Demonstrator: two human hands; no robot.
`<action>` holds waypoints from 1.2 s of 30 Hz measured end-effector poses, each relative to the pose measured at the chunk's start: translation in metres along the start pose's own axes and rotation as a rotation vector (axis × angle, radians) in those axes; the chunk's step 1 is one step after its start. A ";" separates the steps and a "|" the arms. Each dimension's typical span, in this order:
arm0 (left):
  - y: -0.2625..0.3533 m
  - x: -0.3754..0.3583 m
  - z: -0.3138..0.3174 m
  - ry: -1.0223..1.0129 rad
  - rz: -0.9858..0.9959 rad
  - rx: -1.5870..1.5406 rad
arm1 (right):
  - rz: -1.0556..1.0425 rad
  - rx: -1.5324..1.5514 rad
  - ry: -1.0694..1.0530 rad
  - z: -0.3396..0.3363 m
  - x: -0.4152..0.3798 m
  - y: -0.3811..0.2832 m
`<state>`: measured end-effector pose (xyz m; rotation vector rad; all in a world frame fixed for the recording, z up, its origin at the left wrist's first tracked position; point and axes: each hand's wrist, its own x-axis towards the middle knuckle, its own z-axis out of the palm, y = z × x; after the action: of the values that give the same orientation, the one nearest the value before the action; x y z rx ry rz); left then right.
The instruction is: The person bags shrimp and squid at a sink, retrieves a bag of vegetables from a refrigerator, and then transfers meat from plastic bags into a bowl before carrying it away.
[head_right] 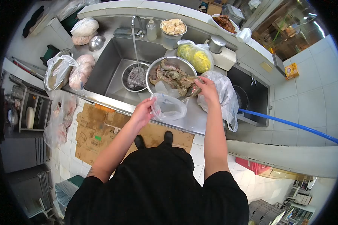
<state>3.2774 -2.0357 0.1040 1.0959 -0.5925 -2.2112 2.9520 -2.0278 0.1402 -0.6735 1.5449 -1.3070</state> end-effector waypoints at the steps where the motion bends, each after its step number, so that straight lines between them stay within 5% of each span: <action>1: 0.001 0.004 0.002 0.000 0.001 -0.011 | -0.054 0.057 -0.008 -0.006 -0.005 -0.002; 11: 0.007 0.015 0.009 -0.011 0.039 -0.023 | -0.372 0.541 -0.012 -0.009 -0.061 -0.051; 17: 0.001 0.021 0.013 -0.012 0.043 -0.055 | -0.185 0.569 -0.203 0.025 -0.061 -0.014; 22: 0.007 0.009 0.019 0.021 0.045 -0.018 | -0.296 -0.278 -0.374 0.046 -0.062 -0.034; 26: 0.007 0.004 0.024 0.048 0.065 0.002 | -0.597 -1.022 -0.686 0.076 -0.052 -0.040; 29: 0.005 0.003 0.026 0.093 0.085 0.013 | -0.545 -1.389 -0.774 0.109 -0.040 -0.005; 32: 0.003 0.004 0.016 0.120 0.056 0.078 | -0.386 -1.660 -0.853 0.135 -0.031 0.022; 36: 0.004 -0.002 0.008 0.170 0.046 -0.008 | -0.415 -1.494 -0.877 0.136 -0.034 0.010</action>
<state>3.2733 -2.0364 0.1116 1.2391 -0.5292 -2.0546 3.0903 -2.0519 0.1472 -2.1818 1.3843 0.2546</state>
